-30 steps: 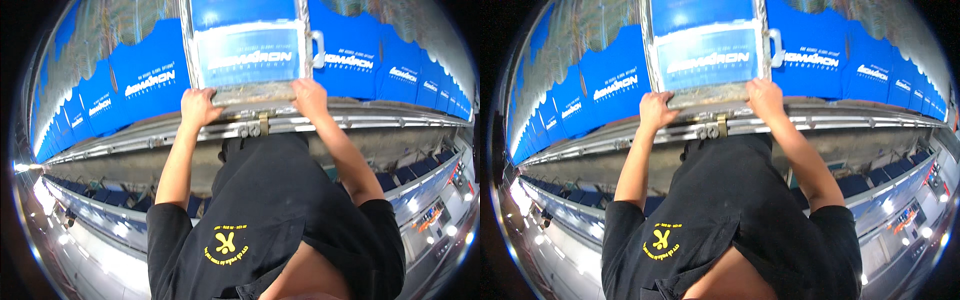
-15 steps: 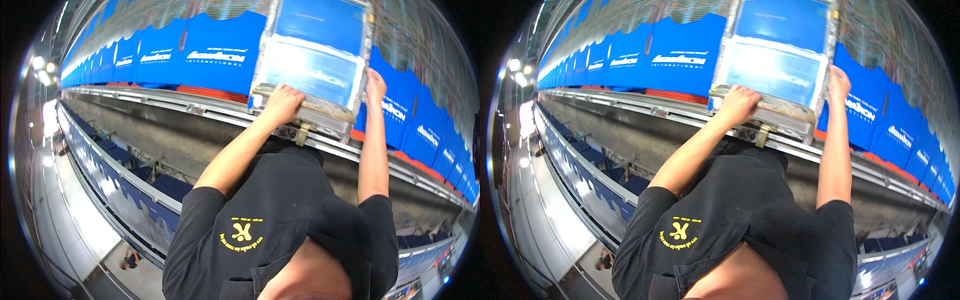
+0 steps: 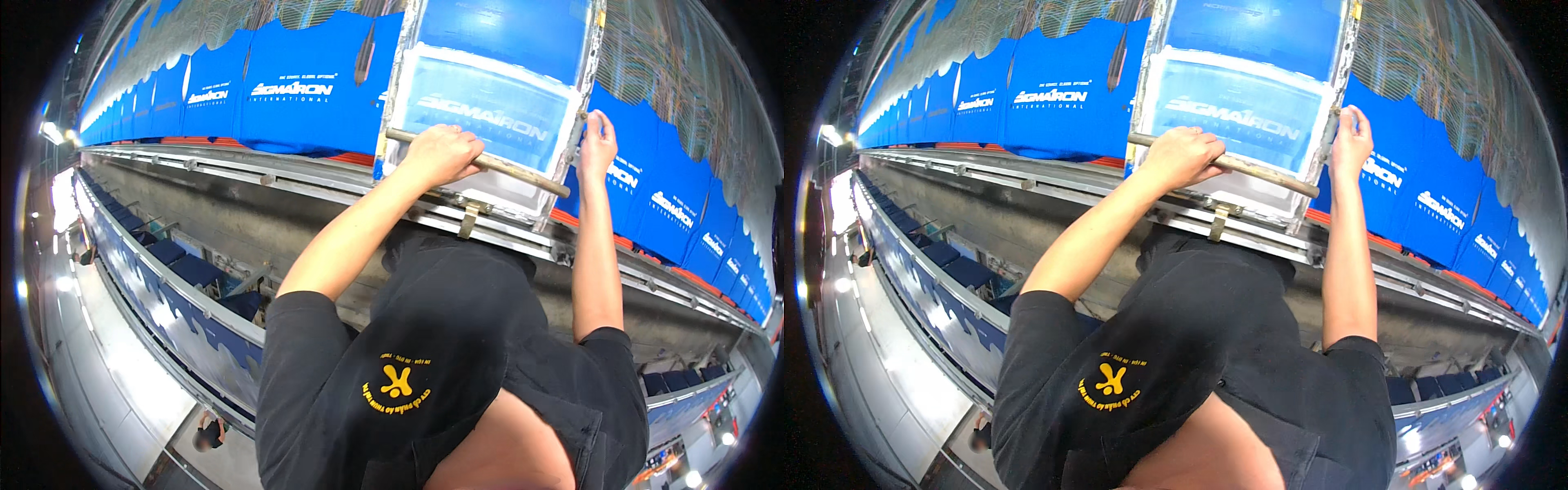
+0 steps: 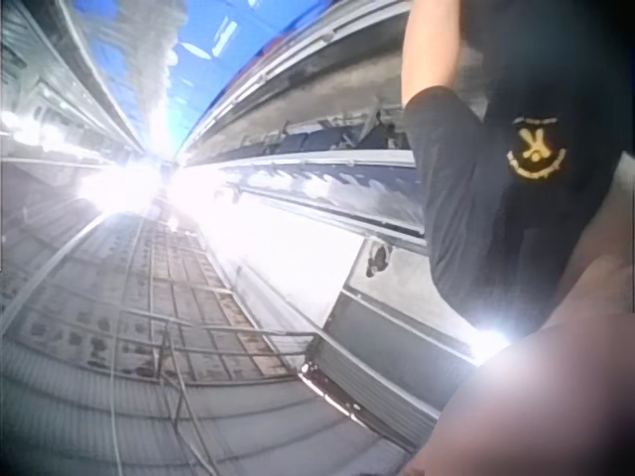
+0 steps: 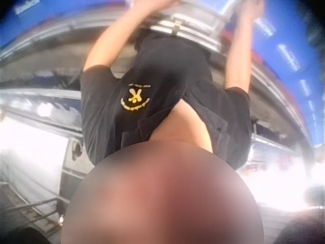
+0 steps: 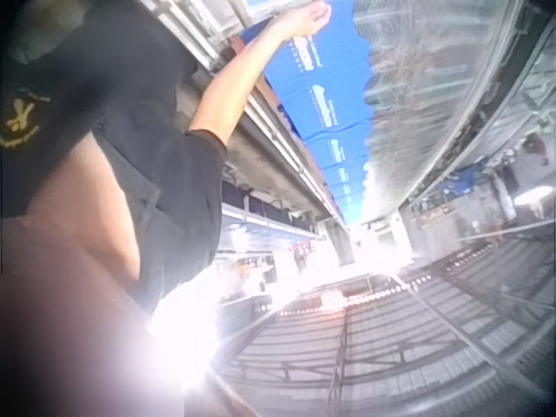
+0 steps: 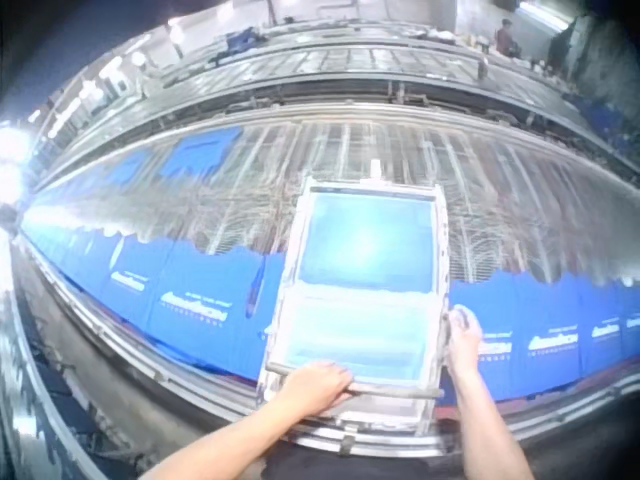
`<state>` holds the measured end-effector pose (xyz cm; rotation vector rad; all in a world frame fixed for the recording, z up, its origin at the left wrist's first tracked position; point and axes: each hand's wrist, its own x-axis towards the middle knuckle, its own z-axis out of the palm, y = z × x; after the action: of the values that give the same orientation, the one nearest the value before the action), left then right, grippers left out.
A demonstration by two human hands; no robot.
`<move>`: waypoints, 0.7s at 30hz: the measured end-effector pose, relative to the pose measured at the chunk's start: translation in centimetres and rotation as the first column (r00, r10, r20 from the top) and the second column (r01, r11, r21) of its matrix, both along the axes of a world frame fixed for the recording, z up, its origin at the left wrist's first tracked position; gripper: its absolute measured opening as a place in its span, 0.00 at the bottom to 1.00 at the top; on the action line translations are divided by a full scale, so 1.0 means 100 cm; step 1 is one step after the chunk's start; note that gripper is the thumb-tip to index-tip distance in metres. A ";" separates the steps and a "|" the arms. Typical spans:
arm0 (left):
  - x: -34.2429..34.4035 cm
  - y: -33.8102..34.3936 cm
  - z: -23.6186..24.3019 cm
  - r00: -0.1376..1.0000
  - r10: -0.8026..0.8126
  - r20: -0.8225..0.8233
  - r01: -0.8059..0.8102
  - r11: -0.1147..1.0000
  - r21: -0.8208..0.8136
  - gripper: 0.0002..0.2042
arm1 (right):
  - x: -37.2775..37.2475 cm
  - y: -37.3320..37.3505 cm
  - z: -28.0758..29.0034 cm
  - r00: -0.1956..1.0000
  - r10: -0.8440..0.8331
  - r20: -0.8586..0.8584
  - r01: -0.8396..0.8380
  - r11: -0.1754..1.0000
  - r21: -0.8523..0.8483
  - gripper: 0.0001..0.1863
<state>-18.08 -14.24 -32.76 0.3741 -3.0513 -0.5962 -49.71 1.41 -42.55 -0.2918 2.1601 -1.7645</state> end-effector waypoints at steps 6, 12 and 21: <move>0.045 -0.069 -0.007 0.957 -0.003 0.289 -0.071 0.967 0.245 0.20 | 0.068 -0.058 0.006 0.992 -0.017 0.126 0.011 0.999 0.049 0.20; 0.036 -0.103 -0.034 0.895 -0.155 0.418 -0.030 0.914 0.404 0.28 | 0.067 -0.066 -0.011 0.995 0.030 0.096 -0.050 0.976 0.211 0.23; 0.005 -0.166 0.002 0.893 -0.154 0.422 0.022 0.954 0.300 0.36 | 0.070 -0.068 -0.013 0.998 0.024 0.064 -0.034 0.987 0.160 0.24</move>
<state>-17.59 -30.85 -32.58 0.4271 -3.4280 -1.1147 -42.73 -5.39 -43.81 -0.2245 2.2260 -1.5511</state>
